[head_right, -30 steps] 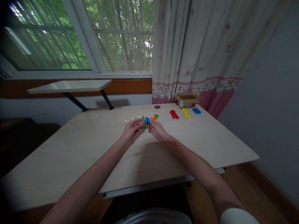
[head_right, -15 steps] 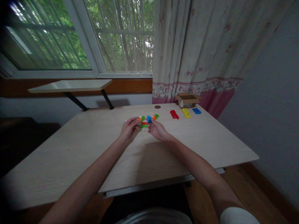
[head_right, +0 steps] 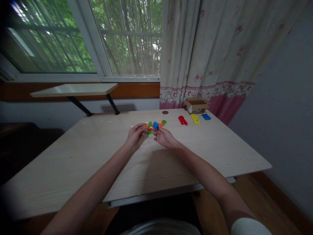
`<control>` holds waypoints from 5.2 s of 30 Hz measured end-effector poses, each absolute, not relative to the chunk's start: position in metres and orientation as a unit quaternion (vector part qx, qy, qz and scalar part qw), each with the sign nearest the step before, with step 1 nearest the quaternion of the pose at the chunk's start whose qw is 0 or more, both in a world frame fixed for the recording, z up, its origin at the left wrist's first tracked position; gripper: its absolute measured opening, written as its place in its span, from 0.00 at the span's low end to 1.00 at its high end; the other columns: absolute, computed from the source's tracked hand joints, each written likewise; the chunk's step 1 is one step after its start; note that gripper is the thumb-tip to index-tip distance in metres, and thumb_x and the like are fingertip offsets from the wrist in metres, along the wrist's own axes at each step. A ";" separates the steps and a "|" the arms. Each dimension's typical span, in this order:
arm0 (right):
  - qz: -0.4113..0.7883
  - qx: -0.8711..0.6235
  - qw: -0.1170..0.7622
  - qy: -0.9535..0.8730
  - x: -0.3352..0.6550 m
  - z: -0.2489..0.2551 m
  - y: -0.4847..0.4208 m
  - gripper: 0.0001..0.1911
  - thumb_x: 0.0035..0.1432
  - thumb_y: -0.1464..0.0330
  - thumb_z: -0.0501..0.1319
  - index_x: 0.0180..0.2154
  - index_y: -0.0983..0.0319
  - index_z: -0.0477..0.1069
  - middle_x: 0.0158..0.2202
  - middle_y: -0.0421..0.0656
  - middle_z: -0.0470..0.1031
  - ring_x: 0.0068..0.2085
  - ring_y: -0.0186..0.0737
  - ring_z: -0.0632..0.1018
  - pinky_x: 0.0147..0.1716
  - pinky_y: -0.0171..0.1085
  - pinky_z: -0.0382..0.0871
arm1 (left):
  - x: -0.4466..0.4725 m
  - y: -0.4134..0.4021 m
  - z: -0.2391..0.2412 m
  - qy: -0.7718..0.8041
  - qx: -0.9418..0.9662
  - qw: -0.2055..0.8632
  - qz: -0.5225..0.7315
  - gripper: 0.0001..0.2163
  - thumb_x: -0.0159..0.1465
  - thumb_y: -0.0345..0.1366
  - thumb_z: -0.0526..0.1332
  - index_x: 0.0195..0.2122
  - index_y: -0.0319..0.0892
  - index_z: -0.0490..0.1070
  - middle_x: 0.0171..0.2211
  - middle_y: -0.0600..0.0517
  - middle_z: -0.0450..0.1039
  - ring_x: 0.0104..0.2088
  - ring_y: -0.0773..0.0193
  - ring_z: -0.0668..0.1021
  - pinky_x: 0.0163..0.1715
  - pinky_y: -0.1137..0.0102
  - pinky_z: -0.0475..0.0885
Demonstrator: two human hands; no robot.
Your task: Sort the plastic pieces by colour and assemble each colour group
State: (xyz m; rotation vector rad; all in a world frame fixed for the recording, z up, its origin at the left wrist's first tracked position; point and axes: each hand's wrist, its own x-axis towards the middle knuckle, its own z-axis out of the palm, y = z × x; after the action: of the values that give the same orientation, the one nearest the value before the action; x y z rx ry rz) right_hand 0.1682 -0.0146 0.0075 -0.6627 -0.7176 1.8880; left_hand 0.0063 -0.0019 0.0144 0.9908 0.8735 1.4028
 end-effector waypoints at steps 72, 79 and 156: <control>0.694 -0.266 0.558 -0.369 0.160 0.003 -0.016 0.14 0.37 0.68 0.72 0.31 0.60 0.76 0.23 0.35 0.70 0.23 0.26 0.65 0.25 0.31 0.56 | 0.013 -0.009 0.018 0.370 0.491 0.552 0.563 0.15 0.36 0.33 0.71 0.28 0.38 0.76 0.23 0.52 0.75 0.22 0.70 0.71 0.23 0.74 0.64; 0.652 -0.288 0.570 -0.409 0.161 0.007 -0.017 0.14 0.37 0.65 0.72 0.30 0.60 0.75 0.24 0.36 0.71 0.23 0.27 0.65 0.24 0.32 0.56 | 0.011 -0.008 0.020 0.355 0.496 0.544 0.576 0.17 0.36 0.35 0.72 0.29 0.37 0.75 0.26 0.50 0.75 0.24 0.68 0.73 0.23 0.73 0.65; 0.354 -0.389 0.575 -0.627 0.171 -0.006 -0.006 0.22 0.46 0.62 0.66 0.45 0.59 0.70 0.35 0.42 0.73 0.27 0.31 0.68 0.31 0.35 0.66 | 0.006 -0.009 0.024 0.377 0.521 0.510 0.570 0.17 0.41 0.36 0.71 0.33 0.37 0.77 0.22 0.52 0.73 0.18 0.74 0.66 0.20 0.74 0.62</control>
State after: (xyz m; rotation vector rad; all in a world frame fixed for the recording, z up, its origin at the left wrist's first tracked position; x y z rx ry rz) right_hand 0.1709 -0.0061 -0.0058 -0.9104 -1.4684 0.8281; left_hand 0.0063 -0.0093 0.0241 1.2553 0.9082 1.3729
